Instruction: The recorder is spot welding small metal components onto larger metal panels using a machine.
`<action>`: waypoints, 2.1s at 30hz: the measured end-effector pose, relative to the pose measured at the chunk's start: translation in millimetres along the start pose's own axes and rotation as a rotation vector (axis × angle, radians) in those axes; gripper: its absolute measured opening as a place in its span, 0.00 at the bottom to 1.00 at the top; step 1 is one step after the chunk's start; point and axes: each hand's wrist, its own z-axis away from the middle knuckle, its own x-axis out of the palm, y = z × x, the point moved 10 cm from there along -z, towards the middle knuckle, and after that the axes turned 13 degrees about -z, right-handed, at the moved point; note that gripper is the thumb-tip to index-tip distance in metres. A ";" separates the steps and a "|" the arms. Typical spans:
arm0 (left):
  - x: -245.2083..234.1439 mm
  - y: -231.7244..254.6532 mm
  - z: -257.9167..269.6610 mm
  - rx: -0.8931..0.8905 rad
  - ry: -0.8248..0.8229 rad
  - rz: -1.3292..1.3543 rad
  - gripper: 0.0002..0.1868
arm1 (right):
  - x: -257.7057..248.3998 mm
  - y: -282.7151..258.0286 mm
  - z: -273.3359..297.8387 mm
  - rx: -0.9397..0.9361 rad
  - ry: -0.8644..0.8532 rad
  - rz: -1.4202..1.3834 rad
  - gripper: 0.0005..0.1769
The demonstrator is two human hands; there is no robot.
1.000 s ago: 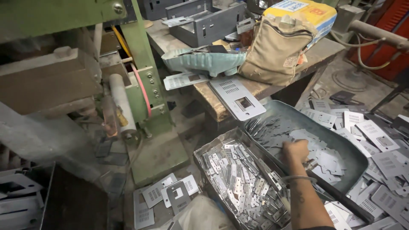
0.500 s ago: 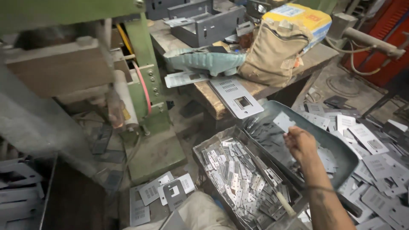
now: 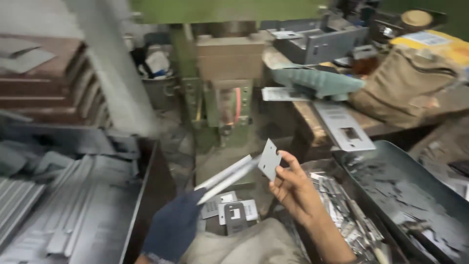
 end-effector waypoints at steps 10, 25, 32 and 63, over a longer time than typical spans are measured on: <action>17.1 -40.9 -18.4 -0.448 -0.230 1.072 0.17 | 16.3 87.7 -3.9 0.079 0.287 0.333 0.23; 35.5 -48.4 4.1 -0.636 -0.312 1.300 0.20 | 27.4 127.0 -12.6 -0.126 0.283 0.637 0.20; 46.0 -64.5 7.3 -0.638 -0.251 1.270 0.19 | 29.9 132.9 -11.1 -0.095 0.303 0.617 0.20; 25.4 -58.1 1.2 -0.653 -0.213 1.284 0.24 | 19.8 116.8 -29.4 -0.077 0.293 0.385 0.16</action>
